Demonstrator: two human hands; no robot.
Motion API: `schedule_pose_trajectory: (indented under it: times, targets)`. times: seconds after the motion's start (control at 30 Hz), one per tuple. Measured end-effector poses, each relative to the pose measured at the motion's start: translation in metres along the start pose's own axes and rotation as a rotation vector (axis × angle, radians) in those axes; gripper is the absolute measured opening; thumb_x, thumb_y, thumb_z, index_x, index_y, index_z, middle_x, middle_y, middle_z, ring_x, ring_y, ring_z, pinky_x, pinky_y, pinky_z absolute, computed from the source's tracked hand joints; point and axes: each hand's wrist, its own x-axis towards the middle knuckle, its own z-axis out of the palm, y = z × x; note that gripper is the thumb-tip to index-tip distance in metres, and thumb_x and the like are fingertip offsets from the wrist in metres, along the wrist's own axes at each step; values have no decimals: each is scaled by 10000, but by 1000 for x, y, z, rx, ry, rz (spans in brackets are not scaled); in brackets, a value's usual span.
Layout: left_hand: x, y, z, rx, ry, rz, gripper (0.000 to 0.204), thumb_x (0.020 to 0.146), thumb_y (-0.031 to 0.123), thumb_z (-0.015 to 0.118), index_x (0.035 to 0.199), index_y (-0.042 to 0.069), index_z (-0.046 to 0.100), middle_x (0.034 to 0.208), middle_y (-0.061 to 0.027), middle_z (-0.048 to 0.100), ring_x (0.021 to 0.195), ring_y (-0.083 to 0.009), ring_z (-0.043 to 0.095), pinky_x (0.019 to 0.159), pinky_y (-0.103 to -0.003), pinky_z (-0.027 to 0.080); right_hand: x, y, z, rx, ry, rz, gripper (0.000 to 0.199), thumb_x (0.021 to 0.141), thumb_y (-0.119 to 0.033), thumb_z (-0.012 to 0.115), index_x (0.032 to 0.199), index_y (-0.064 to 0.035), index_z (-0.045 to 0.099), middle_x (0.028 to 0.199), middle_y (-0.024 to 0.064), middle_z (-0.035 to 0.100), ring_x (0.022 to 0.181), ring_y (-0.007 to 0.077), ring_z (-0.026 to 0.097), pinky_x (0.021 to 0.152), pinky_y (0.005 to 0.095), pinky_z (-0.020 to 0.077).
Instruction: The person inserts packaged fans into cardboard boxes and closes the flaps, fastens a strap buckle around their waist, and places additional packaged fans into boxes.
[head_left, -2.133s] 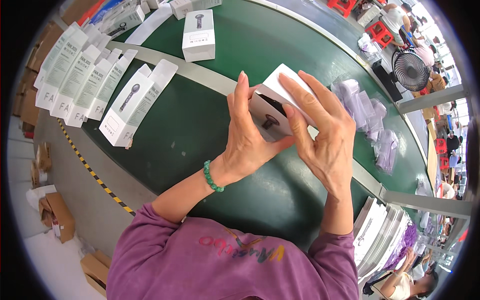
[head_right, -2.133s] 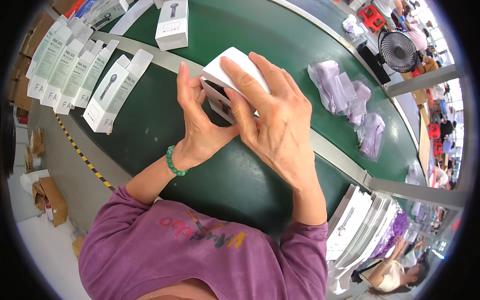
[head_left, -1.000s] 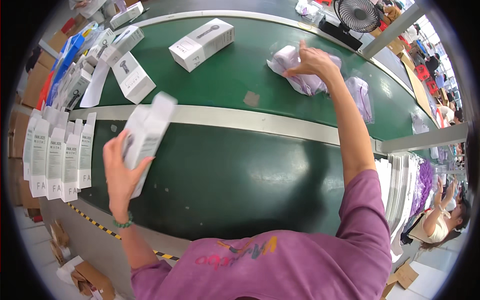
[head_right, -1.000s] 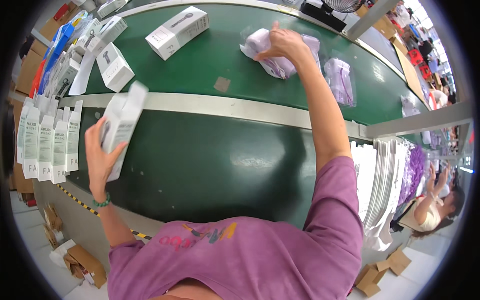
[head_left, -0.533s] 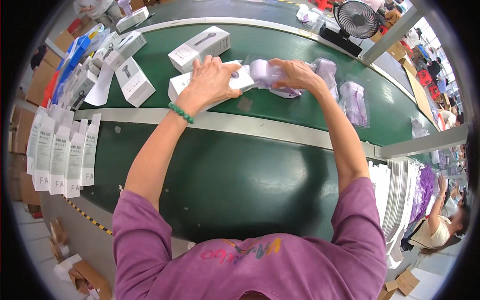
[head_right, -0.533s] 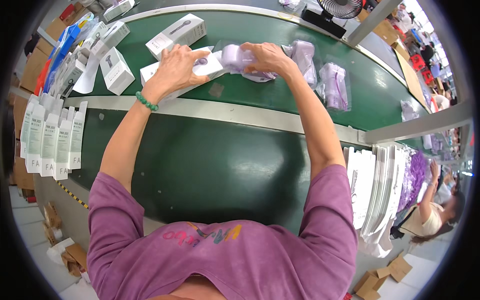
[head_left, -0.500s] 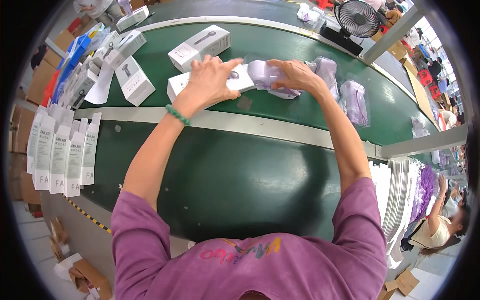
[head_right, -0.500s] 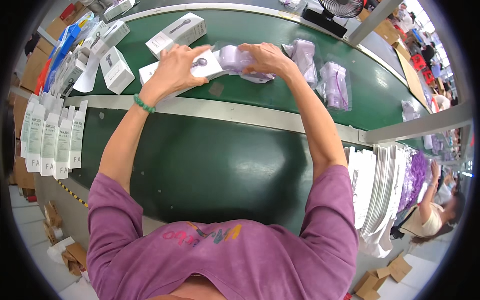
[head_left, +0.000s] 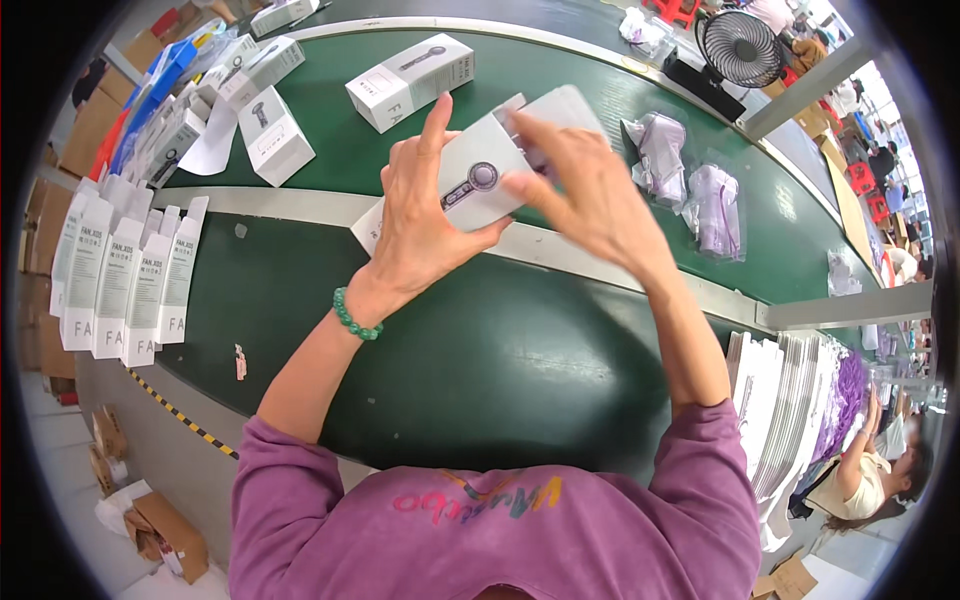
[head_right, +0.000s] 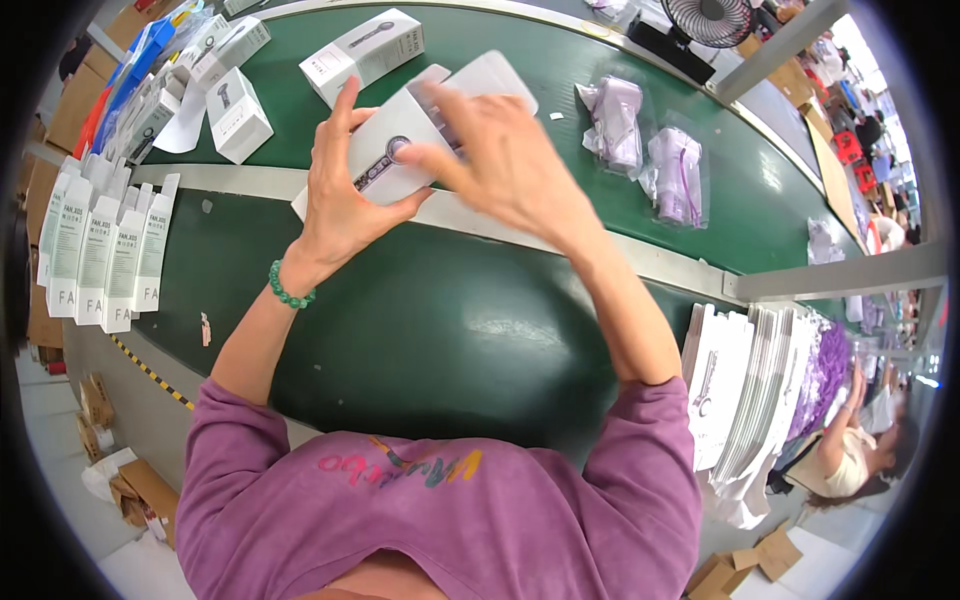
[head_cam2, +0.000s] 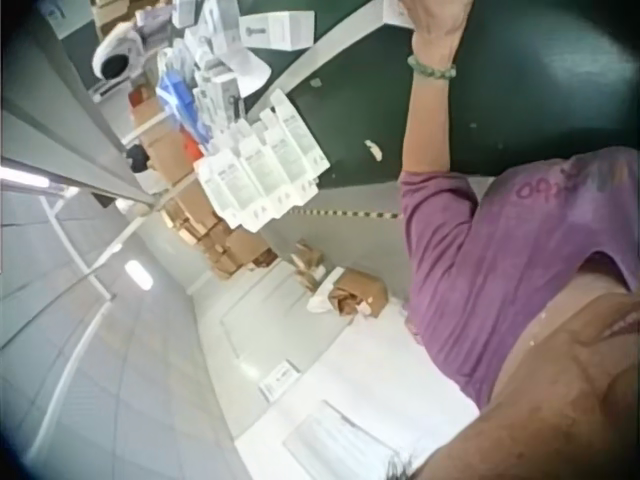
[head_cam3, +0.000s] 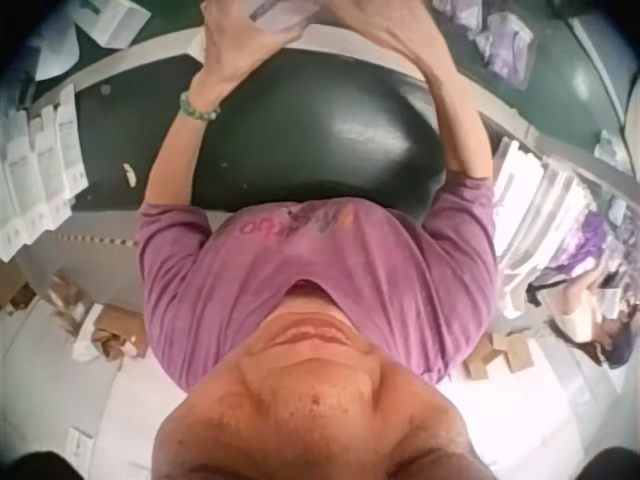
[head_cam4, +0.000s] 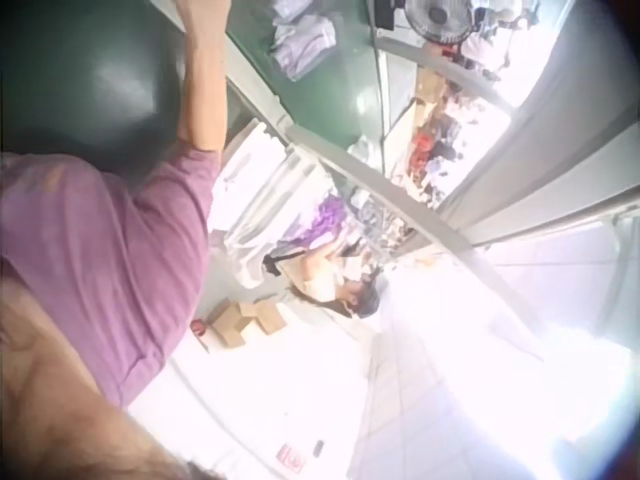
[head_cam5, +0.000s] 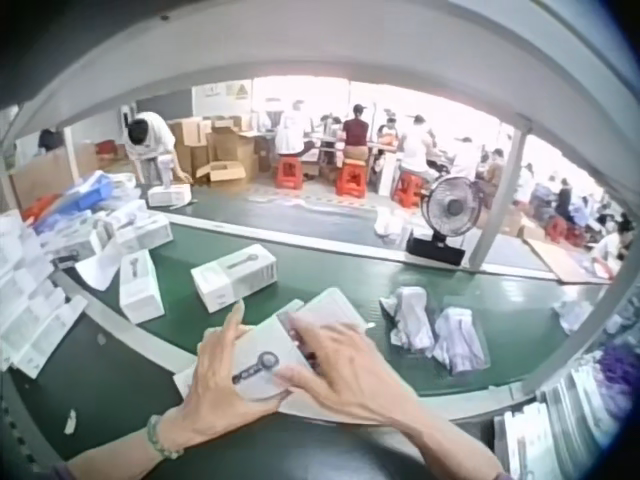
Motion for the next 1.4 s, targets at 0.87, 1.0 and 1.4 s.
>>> schedule_pose_trajectory:
  times: [0.87,1.0,1.4]
  targets:
    - [-55,15,23,-268,314,-42,1410,628,163,992,1604,54,-19,1404,-231,344,1244,-382,438,1018,-494,439,-2,-66,15,-158,109,-40,621,733,-333,844,1287,-91,702,1384,134,626,1197,358,609,1002,509,488]
    - [-52,22,22,-177,318,-58,1435,600,109,986,1607,37,-33,1403,-248,346,1239,-402,431,1019,-509,428,-1,-66,18,-96,152,-30,504,796,-251,802,1278,-136,706,1304,182,647,1133,371,617,968,466,499]
    - [-59,21,19,-272,257,-104,1385,650,135,972,1617,35,-14,1469,-239,332,1319,-405,369,1093,-525,369,-8,-60,3,-134,66,-55,465,854,-266,798,1261,-63,703,1308,157,673,1143,350,644,1034,522,487]
